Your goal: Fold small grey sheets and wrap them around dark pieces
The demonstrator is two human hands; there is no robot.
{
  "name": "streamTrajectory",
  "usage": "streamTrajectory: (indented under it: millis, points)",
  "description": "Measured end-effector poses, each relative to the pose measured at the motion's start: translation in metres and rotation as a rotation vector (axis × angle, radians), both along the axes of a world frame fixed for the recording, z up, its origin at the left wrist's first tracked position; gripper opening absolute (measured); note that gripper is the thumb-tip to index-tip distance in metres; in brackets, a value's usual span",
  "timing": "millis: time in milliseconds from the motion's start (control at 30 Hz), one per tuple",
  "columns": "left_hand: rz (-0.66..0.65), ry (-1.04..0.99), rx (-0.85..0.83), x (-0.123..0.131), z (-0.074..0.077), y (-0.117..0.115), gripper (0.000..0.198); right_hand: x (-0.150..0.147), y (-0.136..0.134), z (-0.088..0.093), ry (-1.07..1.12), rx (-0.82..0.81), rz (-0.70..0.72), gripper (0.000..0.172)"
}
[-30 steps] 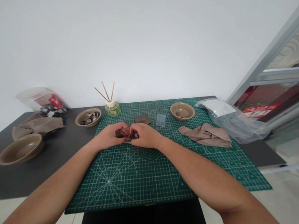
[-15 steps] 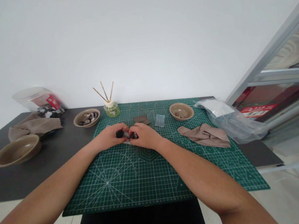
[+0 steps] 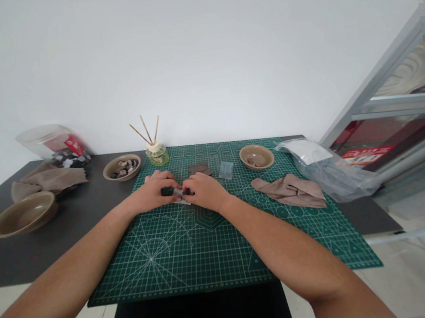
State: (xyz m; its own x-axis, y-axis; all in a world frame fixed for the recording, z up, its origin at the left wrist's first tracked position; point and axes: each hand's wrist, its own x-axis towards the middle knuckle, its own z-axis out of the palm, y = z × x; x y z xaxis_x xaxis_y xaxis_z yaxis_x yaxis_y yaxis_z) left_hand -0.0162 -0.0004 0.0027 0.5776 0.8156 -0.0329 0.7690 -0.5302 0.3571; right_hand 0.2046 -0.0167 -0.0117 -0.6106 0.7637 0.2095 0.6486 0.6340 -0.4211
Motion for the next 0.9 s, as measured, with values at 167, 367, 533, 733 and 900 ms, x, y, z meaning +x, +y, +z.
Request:
streamTrajectory:
  millis: [167, 367, 533, 733, 900]
  points:
    - [-0.007, 0.029, -0.024, 0.0, 0.003, -0.002, 0.029, 0.0, -0.002, 0.003, -0.052, 0.008, 0.028, 0.011]
    - [0.012, 0.066, -0.05, 0.001, 0.005, -0.003, 0.031, 0.001, -0.005, 0.004, -0.083, 0.019, -0.003, 0.011]
    - [-0.015, 0.064, -0.071, 0.001, 0.005, -0.002, 0.03, -0.005, -0.005, 0.003, -0.084, 0.015, -0.03, 0.007]
    - [0.013, 0.051, -0.07, 0.002, 0.006, -0.003, 0.031, -0.009, -0.003, -0.001, -0.024, 0.007, 0.054, 0.01]
    - [0.01, 0.052, -0.075, 0.002, 0.007, -0.005, 0.032, -0.003, -0.004, 0.001, -0.04, 0.013, 0.036, 0.013]
